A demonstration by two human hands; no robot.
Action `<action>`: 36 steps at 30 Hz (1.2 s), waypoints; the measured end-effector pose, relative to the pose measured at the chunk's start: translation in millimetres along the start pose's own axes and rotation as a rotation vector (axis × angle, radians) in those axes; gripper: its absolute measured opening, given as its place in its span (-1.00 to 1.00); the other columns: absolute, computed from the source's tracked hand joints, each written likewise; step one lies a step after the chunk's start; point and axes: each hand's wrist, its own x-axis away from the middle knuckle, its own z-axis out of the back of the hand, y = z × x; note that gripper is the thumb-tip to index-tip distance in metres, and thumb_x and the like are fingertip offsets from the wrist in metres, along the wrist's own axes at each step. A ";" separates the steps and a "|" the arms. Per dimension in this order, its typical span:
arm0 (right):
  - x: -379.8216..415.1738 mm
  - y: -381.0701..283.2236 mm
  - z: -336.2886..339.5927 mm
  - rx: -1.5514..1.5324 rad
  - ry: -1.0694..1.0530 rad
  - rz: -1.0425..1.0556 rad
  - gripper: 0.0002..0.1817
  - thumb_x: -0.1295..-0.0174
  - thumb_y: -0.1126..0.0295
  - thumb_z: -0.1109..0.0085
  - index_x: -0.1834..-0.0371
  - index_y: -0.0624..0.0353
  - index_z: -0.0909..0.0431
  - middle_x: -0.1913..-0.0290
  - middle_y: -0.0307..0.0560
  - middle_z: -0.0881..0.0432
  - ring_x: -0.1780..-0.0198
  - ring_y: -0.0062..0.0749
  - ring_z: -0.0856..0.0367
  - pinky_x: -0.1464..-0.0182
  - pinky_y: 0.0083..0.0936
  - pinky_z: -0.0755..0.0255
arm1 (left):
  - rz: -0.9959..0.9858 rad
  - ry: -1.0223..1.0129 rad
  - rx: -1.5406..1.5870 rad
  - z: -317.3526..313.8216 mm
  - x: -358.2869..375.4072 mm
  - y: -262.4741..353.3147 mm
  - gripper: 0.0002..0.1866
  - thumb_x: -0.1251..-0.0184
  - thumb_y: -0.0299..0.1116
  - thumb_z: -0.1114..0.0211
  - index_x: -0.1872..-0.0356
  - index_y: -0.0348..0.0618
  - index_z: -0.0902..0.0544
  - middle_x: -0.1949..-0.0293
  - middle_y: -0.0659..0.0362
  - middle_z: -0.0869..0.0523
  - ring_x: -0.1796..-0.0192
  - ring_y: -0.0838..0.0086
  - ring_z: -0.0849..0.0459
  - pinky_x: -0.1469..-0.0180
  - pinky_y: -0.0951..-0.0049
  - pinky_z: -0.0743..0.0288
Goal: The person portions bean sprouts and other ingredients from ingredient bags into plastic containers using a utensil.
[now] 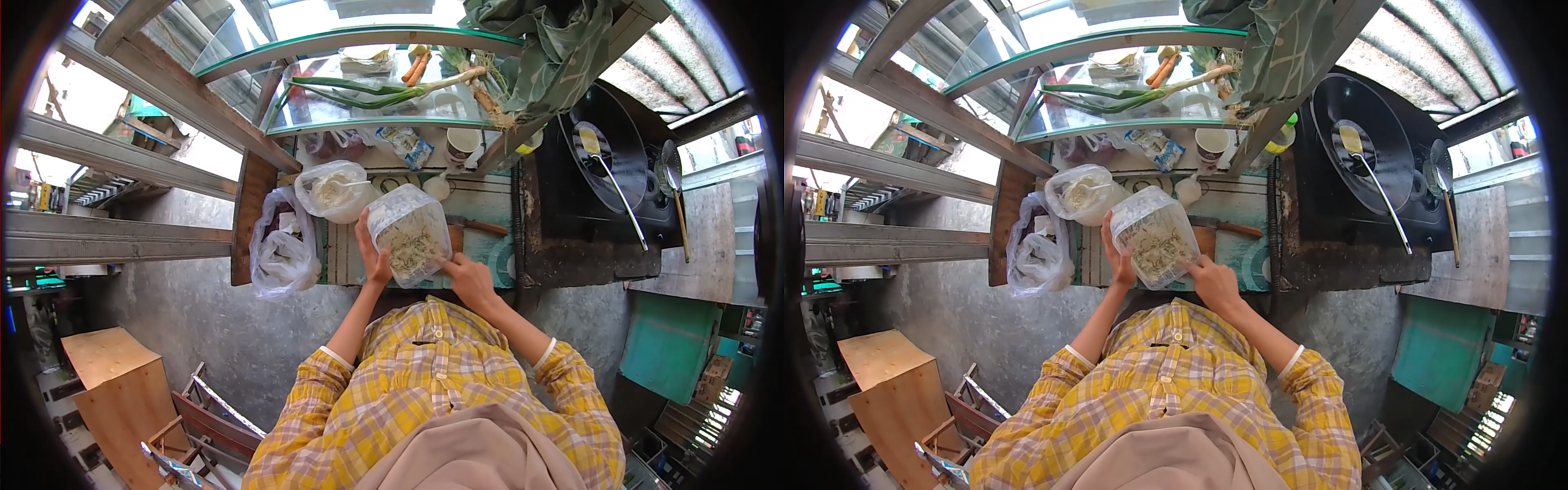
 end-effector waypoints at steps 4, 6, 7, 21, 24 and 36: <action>-10.1 -5.3 6.7 0.011 0.069 -0.053 -0.55 -0.07 0.53 -0.06 -0.05 -0.12 -0.59 0.35 -0.07 -0.52 0.52 -0.10 -0.60 0.47 -0.27 -0.50 | -0.025 -0.054 -0.026 0.1 1.6 4.2 -0.17 -0.10 -0.04 -0.05 -0.40 -0.27 -0.12 -0.34 -0.08 -0.21 -0.37 0.07 -0.18 -0.39 0.16 0.01; -15.0 -0.9 -11.0 0.036 0.050 0.001 -0.55 -0.06 0.53 -0.07 -0.05 -0.12 -0.59 0.35 -0.07 -0.52 0.52 -0.10 -0.59 0.47 -0.26 -0.50 | -0.033 -0.060 -0.029 2.0 0.1 3.3 -0.17 -0.10 -0.05 -0.05 -0.40 -0.28 -0.13 -0.34 -0.08 -0.22 -0.37 0.07 -0.18 -0.39 0.16 0.01; -13.0 0.7 -12.1 0.032 0.035 0.001 -0.55 -0.06 0.53 -0.07 -0.05 -0.12 -0.59 0.35 -0.07 -0.52 0.52 -0.10 -0.59 0.47 -0.26 -0.50 | -0.030 -0.056 -0.003 2.9 -0.5 1.5 -0.17 -0.10 -0.05 -0.05 -0.40 -0.29 -0.13 -0.34 -0.09 -0.22 -0.38 0.07 -0.18 -0.39 0.16 0.01; -5.5 -0.9 -6.3 0.019 0.130 -0.066 -0.53 -0.11 0.53 -0.05 -0.11 -0.14 -0.56 0.36 -0.05 -0.45 0.54 -0.09 -0.58 0.50 -0.25 -0.49 | -0.027 -0.021 0.022 3.7 4.5 -4.6 -0.19 -0.16 0.00 -0.02 -0.40 -0.26 -0.13 -0.34 -0.08 -0.21 -0.37 0.07 -0.19 -0.37 0.14 -0.04; -2.9 6.0 -15.3 0.052 0.031 -0.037 -0.51 -0.11 0.55 -0.03 -0.14 -0.15 -0.54 0.37 -0.05 -0.42 0.55 -0.09 -0.56 0.50 -0.25 -0.48 | -0.010 0.010 0.071 3.7 4.0 -13.6 -0.20 -0.18 0.01 -0.02 -0.40 -0.25 -0.14 -0.34 -0.09 -0.22 -0.37 0.07 -0.19 -0.36 0.14 -0.05; -1.1 1.6 -2.2 -0.005 0.168 -0.093 -0.47 -0.09 0.57 -0.02 -0.17 -0.13 -0.52 0.37 -0.06 -0.42 0.56 -0.10 -0.56 0.50 -0.27 -0.49 | -0.020 0.052 0.081 2.9 8.6 -8.4 -0.21 -0.17 -0.07 -0.05 -0.41 -0.24 -0.12 -0.34 -0.06 -0.22 -0.37 0.11 -0.21 -0.36 0.17 -0.07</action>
